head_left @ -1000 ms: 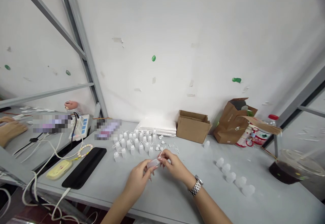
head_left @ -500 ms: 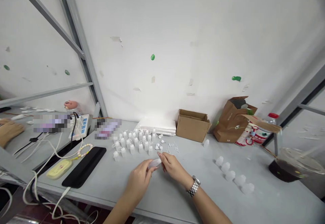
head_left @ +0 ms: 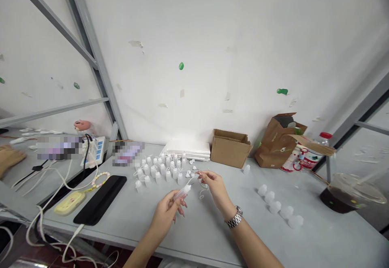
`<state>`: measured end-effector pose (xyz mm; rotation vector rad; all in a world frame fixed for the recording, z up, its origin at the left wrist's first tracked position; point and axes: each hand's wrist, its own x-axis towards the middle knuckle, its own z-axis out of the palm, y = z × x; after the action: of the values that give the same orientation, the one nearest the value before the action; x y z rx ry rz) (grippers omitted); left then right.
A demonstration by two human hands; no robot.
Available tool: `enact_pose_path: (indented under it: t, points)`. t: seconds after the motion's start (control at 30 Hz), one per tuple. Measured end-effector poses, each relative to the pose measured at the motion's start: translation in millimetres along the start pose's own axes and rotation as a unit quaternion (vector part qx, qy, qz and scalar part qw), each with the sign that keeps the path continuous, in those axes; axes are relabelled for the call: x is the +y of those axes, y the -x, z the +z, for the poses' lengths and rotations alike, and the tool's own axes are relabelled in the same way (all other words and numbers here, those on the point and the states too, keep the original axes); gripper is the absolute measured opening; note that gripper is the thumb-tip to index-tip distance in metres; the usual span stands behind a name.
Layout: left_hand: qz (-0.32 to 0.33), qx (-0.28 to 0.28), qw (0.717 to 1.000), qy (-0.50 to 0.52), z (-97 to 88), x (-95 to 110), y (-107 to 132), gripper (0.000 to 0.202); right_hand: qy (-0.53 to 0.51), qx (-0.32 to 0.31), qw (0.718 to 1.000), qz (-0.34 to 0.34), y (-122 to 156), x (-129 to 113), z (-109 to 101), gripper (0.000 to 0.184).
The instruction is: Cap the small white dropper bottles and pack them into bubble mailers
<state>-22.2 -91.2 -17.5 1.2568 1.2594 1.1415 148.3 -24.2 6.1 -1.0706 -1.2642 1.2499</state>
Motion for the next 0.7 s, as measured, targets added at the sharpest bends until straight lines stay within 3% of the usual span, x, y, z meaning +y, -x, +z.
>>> enact_pose_path:
  t: [0.4,0.7]
  points:
    - [-0.014,-0.004,1.000,0.008,3.7,2,1,0.037,-0.036,-0.008,0.999,0.017,4,0,7,0.024]
    - [-0.019,0.040,0.999,0.002,3.9,-1,-4,0.036,-0.075,-0.034,0.994,0.068,7,6,13,0.026]
